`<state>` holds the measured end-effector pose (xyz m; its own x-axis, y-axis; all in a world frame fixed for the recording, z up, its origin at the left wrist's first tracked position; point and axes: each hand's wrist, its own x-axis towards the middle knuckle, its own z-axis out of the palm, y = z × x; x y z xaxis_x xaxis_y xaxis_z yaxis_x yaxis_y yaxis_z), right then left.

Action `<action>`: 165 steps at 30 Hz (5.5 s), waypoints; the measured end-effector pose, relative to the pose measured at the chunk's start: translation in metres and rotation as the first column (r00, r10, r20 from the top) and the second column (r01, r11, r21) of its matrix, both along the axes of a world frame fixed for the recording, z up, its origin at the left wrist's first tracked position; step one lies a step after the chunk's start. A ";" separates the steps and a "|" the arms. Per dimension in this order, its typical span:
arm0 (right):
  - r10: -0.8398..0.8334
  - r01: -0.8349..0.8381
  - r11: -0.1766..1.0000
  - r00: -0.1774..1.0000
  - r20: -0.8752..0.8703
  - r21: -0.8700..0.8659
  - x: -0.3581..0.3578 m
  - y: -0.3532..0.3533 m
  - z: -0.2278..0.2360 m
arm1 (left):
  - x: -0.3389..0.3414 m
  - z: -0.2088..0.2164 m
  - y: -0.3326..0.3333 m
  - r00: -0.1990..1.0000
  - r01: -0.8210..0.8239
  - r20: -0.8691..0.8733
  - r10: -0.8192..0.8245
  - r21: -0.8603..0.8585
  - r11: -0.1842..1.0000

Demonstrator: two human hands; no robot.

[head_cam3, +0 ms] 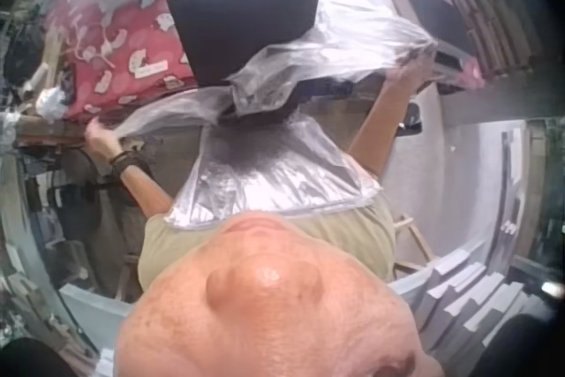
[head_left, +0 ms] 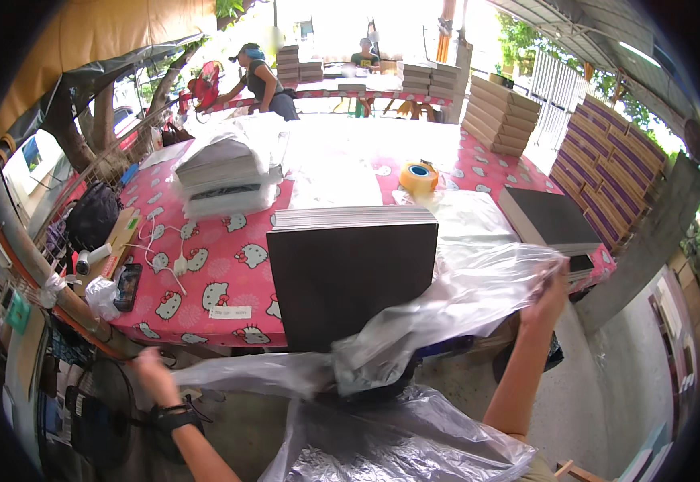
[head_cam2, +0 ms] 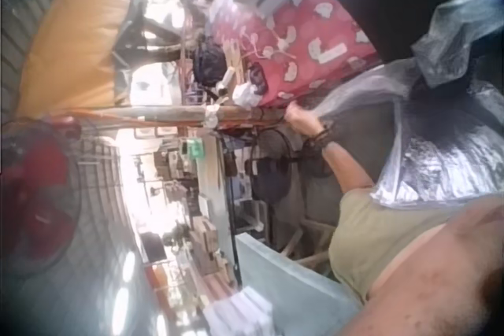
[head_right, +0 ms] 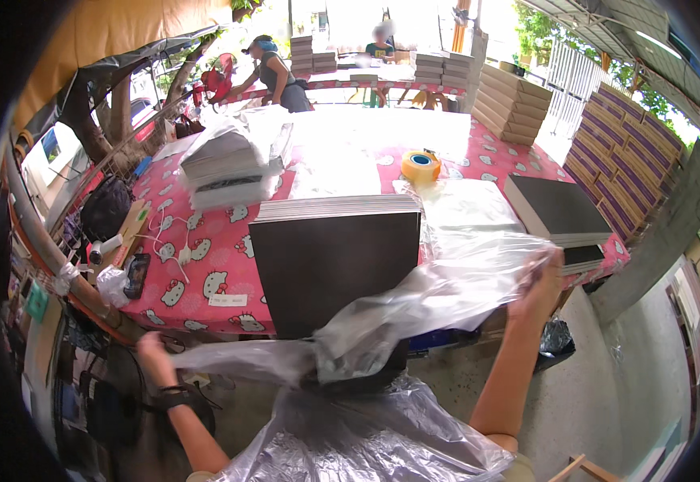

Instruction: The person places black paper boards into plastic bags and seals them. The person handles several boards, sliding each into a separate sleeve before setting them aside on a table.

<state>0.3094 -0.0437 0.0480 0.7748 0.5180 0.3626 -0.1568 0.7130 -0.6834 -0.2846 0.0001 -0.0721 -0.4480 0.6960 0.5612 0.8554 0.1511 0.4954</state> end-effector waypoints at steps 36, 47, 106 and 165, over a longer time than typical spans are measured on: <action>0.723 -0.620 -0.202 -0.616 0.311 -0.758 -0.125 0.000 -0.045 | 0.170 0.071 -0.027 -0.707 0.161 0.524 -0.475 0.773 0.613; 0.961 -0.954 -0.263 -0.244 0.132 0.147 -0.115 -0.014 -0.045 | 0.154 0.037 -0.009 -0.887 0.324 0.327 -0.326 0.944 0.064; 0.706 -0.491 0.437 0.707 -0.051 -0.754 -0.055 -0.038 -0.232 | 0.131 -0.110 -0.029 -0.250 0.822 0.965 0.085 0.165 0.545; 0.624 -0.416 0.777 0.609 0.490 -0.472 -0.156 0.020 -0.009 | 0.267 0.121 0.004 0.036 0.877 0.680 -0.732 0.330 0.349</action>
